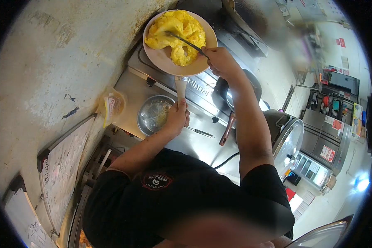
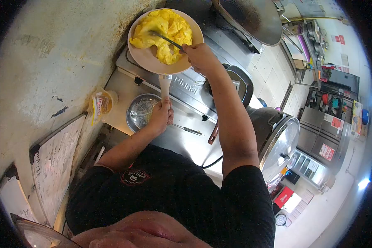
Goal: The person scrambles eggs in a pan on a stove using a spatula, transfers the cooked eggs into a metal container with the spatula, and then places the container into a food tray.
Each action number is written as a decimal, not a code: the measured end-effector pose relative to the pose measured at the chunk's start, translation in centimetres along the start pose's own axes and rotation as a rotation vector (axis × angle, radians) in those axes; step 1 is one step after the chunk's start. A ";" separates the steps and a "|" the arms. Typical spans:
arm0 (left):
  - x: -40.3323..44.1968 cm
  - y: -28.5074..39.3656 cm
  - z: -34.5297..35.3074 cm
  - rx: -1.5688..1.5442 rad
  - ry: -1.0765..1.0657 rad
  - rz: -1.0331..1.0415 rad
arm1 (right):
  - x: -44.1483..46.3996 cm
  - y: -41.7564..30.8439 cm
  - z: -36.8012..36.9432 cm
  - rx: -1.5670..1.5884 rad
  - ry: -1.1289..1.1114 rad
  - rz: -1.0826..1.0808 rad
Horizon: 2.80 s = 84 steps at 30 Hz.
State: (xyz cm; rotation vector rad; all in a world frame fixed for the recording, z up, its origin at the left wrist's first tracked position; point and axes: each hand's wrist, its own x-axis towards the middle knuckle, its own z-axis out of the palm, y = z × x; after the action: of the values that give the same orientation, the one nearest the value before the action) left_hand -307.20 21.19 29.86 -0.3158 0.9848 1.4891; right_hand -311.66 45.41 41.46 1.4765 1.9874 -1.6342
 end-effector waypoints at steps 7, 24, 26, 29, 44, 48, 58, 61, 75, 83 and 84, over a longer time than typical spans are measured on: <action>0.0 0.1 0.1 0.004 0.006 -0.018 | 8.5 3.9 3.0 -0.804 0.349 -0.382; -0.3 -0.1 -0.1 -0.016 0.012 0.012 | 1.0 2.1 5.7 -1.093 0.193 -0.556; -0.3 0.0 -0.1 -0.023 0.006 0.024 | -2.2 -1.0 3.5 -1.117 0.174 -0.475; -0.2 0.0 -0.1 -0.048 0.000 0.004 | -2.7 -3.3 1.3 -1.107 0.379 -0.459; 0.2 -0.3 -0.1 -0.020 0.018 -0.029 | -2.6 -6.9 -2.9 -1.256 0.393 -0.387; 0.3 -0.5 -0.4 0.052 0.018 -0.005 | 4.4 -4.0 -4.9 -1.338 0.281 -0.146; -0.3 0.9 -1.2 0.065 -0.004 -0.050 | 11.4 -0.7 -5.2 -0.859 0.186 -0.673; -0.2 1.0 -1.2 0.032 0.006 -0.072 | 9.9 -0.2 -4.7 -0.988 0.205 -0.869; -0.2 1.3 -1.3 0.083 0.014 -0.077 | -1.4 1.2 0.8 -1.477 0.317 -0.609; -0.2 0.6 -1.1 0.088 0.005 -0.038 | -0.4 2.9 1.8 -1.447 0.274 -0.507; -0.2 0.8 -1.0 0.085 0.010 -0.065 | -0.6 0.9 1.6 -1.452 0.272 -0.495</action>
State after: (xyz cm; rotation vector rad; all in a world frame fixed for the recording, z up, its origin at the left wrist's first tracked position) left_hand -308.26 20.48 29.74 -0.2911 1.0336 1.3838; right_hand -311.34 43.72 40.62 0.6037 2.6962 0.2478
